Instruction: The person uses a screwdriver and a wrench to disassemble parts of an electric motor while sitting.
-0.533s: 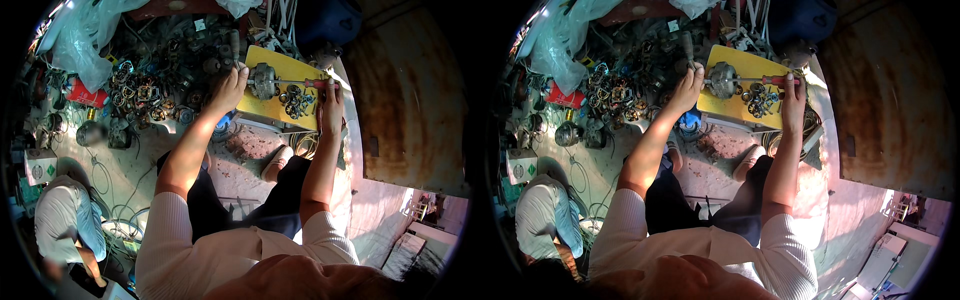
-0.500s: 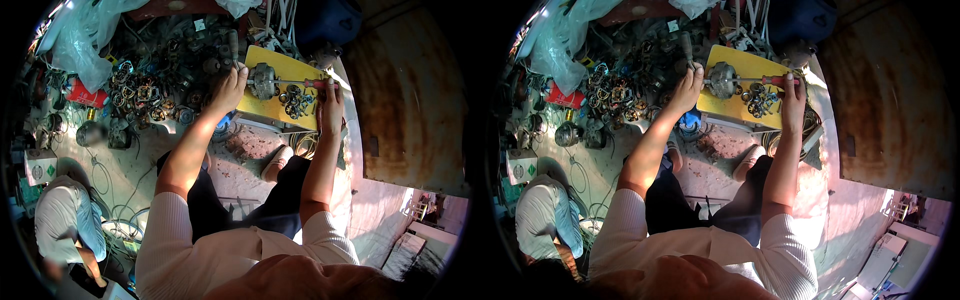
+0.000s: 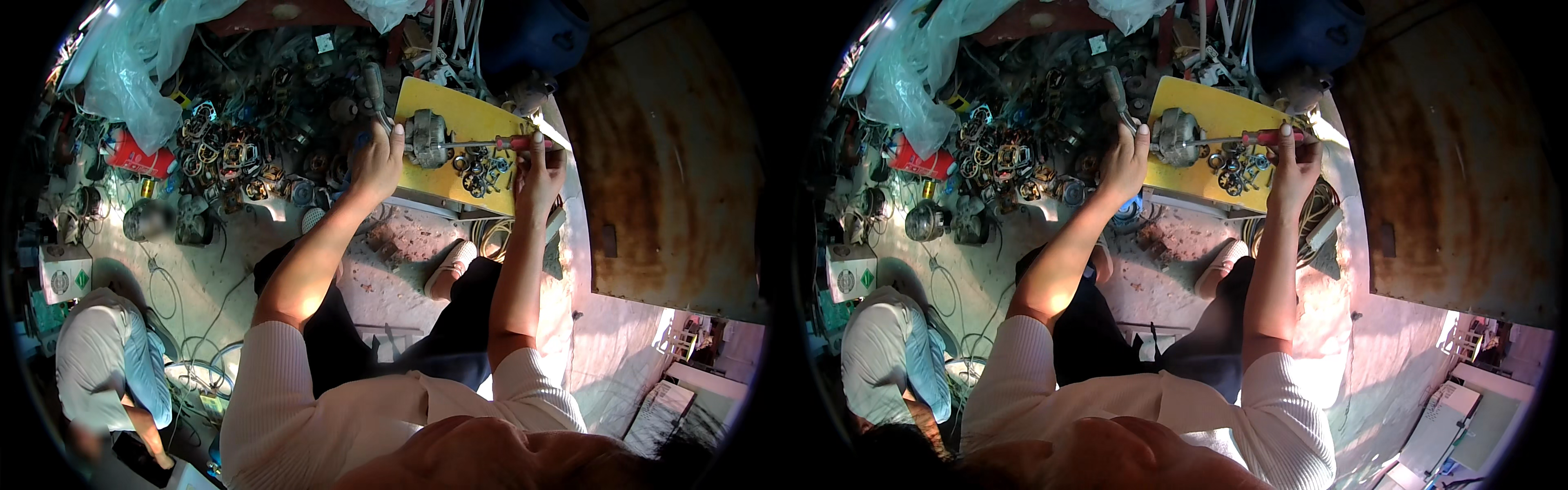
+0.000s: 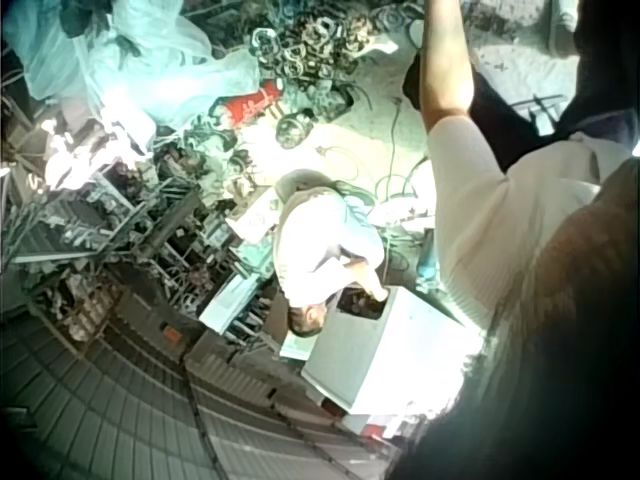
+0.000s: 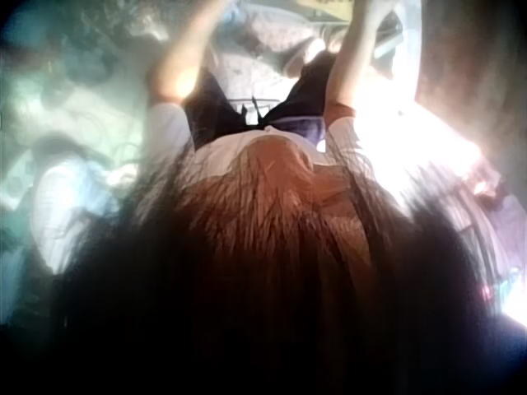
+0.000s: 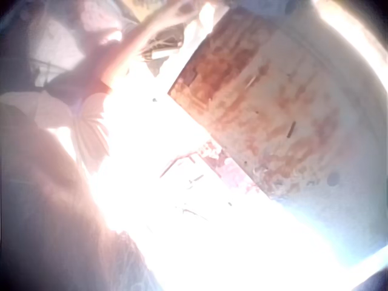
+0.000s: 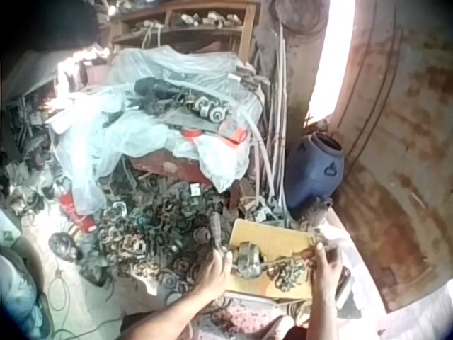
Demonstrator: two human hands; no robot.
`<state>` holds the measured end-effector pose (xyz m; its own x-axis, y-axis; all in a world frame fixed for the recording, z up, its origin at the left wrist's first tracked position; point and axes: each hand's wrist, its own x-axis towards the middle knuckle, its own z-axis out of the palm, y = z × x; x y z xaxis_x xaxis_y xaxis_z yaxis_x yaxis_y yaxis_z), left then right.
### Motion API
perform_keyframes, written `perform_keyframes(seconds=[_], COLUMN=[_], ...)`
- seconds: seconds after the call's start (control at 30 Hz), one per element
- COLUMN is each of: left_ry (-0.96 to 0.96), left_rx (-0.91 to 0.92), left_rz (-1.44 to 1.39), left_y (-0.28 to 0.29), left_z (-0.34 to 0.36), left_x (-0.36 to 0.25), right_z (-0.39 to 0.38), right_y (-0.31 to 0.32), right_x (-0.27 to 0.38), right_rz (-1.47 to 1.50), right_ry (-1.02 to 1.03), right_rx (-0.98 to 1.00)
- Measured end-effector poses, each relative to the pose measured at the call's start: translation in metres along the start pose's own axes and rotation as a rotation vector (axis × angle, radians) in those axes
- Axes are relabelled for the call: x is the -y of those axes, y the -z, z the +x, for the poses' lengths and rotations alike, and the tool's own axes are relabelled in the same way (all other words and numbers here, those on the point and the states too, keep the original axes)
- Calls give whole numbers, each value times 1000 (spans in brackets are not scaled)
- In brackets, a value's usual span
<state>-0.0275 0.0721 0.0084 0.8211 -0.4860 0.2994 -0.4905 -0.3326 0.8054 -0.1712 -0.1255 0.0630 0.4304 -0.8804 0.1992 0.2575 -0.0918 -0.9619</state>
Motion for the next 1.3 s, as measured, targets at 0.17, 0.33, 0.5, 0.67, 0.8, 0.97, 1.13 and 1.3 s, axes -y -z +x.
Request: perform_keyframes(seconds=[0.17, 0.33, 0.5, 0.67, 0.8, 0.97, 1.13, 1.3], left_ry=[128, 128, 228, 219, 230, 139, 120, 127], left_rx=[8, 3, 35, 41, 57, 1, -24, -16], left_rz=[-135, -193, -256, -251, -227, -139, -142, -150], left_y=[-1, -1, -1, -1, -2, -4, -5, -5], left_z=[-9, -9, -7, -5, -4, -3, -3, -2], left_x=[-13, -14, -16, -13, -14, -13, -12, -12], right_z=[-1, -1, -4, -1, 6, 5, 3, 2], right_y=[4, 6, -5, -6, -5, -11, -10, -14], right_x=[-2, 0, 3, 0, 1, 0, 0, 1], right_rz=[19, 54, 181, 143, 195, 280, 156, 292], right_ry=[-2, 0, 16, -17, -32, 51, -57, 1], right_rx=[-15, 41, 81, 105, 91, 155, 100, 90])
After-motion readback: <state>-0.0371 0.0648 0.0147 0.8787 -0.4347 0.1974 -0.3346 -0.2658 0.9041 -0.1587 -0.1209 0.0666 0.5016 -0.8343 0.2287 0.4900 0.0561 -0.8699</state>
